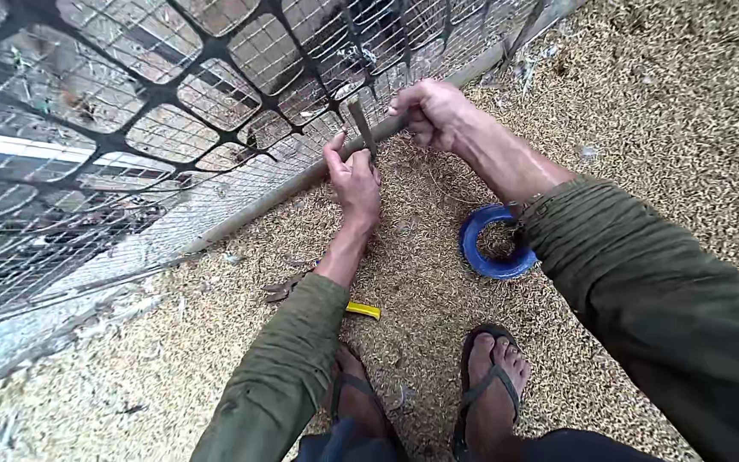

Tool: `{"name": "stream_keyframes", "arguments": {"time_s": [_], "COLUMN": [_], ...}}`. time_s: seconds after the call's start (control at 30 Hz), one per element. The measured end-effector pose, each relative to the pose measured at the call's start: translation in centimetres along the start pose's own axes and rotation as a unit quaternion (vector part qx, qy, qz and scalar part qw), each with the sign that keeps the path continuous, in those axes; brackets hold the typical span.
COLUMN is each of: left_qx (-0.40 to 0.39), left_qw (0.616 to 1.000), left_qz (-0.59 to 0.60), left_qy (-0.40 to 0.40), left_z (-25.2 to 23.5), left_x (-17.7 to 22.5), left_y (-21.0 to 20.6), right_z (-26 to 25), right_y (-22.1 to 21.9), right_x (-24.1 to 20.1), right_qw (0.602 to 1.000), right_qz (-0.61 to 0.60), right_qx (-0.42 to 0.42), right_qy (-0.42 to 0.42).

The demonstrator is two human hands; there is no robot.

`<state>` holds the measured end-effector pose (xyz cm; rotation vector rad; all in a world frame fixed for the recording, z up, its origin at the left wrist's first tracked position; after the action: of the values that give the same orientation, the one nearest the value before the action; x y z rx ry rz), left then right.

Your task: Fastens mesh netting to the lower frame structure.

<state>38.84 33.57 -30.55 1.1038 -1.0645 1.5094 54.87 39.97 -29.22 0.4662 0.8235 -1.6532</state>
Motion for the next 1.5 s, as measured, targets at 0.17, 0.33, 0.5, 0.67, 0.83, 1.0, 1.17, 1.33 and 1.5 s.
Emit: {"name": "stream_keyframes", "arguments": {"time_s": [0.17, 0.33, 0.5, 0.67, 0.83, 1.0, 1.17, 1.33, 1.5], "left_qx": [-0.002, -0.002, 0.0, 0.007, 0.017, 0.013, 0.03, 0.061, 0.069], "left_qw": [1.0, 1.0, 1.0, 1.0, 0.999, 0.994, 0.995, 0.998, 0.996], "left_qz": [0.015, 0.017, 0.021, 0.011, -0.03, -0.1, -0.075, -0.029, 0.004], "left_qy": [0.005, 0.001, 0.0, -0.002, -0.015, -0.031, -0.063, 0.002, 0.054], "left_z": [-0.1, -0.1, -0.3, -0.3, -0.1, 0.1, 0.1, -1.1, -2.2], "left_x": [0.2, 0.2, 0.2, 0.1, -0.1, 0.1, 0.1, 0.3, 1.6], "left_y": [-0.1, -0.1, -0.2, -0.2, 0.1, 0.6, 1.1, 1.4, 1.1], "right_z": [-0.3, -0.2, -0.3, -0.2, -0.2, -0.1, 0.1, 0.3, 0.4], "right_y": [-0.3, -0.4, -0.4, -0.4, -0.6, -1.4, -1.7, -2.1, -2.1], "right_x": [-0.2, -0.4, -0.6, -0.7, -0.6, -0.8, -1.1, -1.4, -1.5], "right_qw": [1.0, 1.0, 1.0, 0.999, 0.998, 0.997, 0.996, 0.995, 0.995], "right_qz": [0.009, 0.017, 0.014, 0.037, 0.061, 0.076, 0.092, 0.1, 0.104], "right_qx": [-0.003, -0.007, -0.014, -0.022, -0.022, -0.014, -0.004, 0.004, 0.003], "right_qy": [-0.007, -0.019, -0.02, -0.015, 0.0, 0.002, 0.005, 0.008, 0.006]}}
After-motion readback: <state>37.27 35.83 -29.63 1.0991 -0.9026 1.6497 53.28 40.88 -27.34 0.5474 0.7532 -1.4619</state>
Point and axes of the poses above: each hand's wrist, its own z-axis away from the middle knuckle, its own y-axis out of the back of the hand, x = y × z, the point moved 3 cm from there along -z, towards the middle knuckle, and after that the axes turned 2 degrees about -x, right-handed, at the moved point
